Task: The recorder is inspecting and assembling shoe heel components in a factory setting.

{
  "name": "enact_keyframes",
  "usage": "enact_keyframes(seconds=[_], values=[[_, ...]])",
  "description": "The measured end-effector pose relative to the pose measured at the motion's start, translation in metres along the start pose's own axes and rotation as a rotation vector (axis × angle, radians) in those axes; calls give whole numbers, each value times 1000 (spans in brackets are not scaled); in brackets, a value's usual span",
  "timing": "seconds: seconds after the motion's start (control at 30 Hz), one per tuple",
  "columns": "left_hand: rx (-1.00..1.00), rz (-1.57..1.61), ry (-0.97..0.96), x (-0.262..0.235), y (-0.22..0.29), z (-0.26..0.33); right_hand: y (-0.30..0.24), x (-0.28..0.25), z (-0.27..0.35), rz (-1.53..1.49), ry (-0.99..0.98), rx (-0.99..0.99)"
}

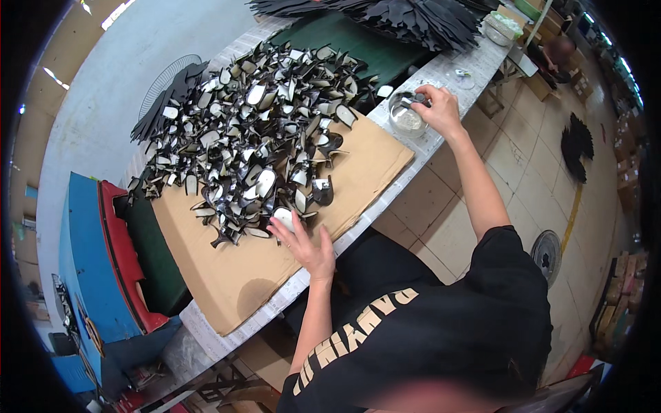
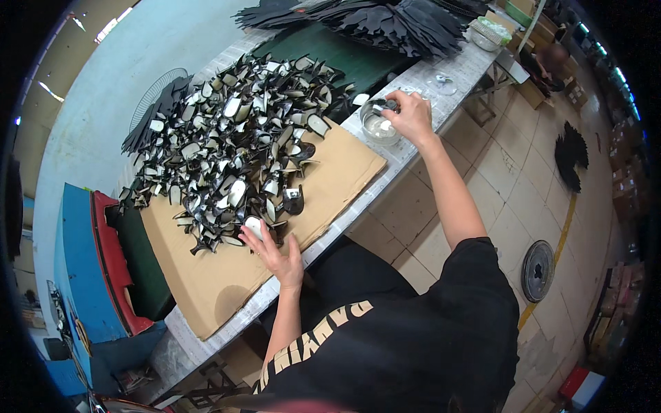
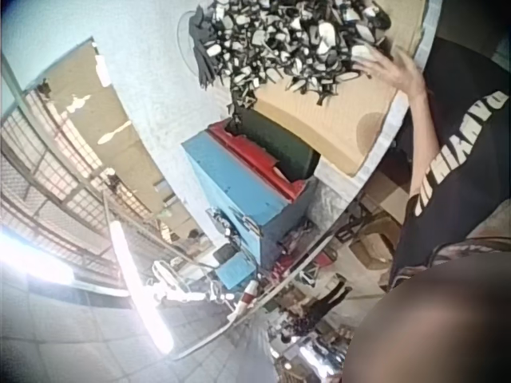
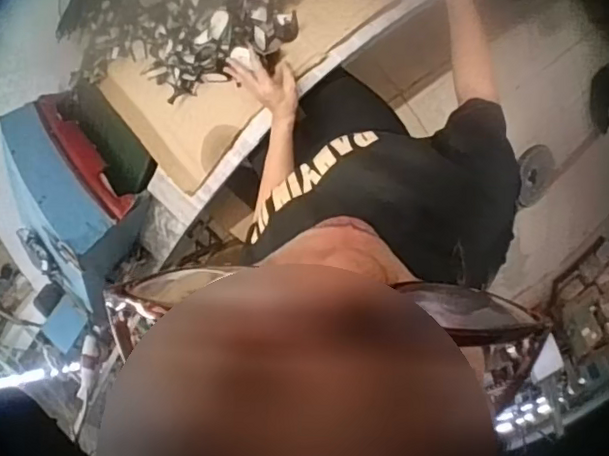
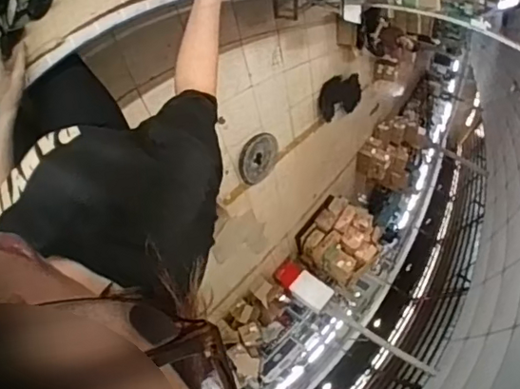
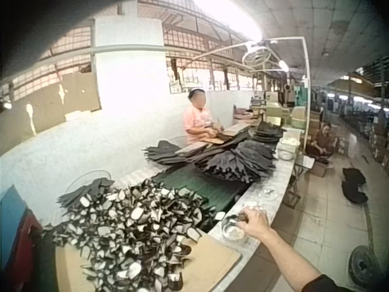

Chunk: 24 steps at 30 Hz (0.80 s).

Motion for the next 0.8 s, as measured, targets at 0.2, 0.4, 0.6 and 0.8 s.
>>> enact_keyframes(seconds=[0.2,0.4,0.6,0.8], values=[[-17,-13,-1,2,1,-3,-5,7,-2,118,-30,-74],[-15,-51,6,2,0,-4,-11,10,-1,177,-69,-58],[-8,-40,-10,4,1,-6,-14,11,3,181,0,-137],[-10,-43,-18,2,4,-5,-17,-2,7,138,47,-130]])
Point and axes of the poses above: each hand's wrist, its own z-axis away from the middle knuckle, its own x-axis out of the palm, y = z × x, the point moved 9 cm from there along -z, towards the middle knuckle, and after that the axes turned 3 degrees about -y, right-handed, at the moved point
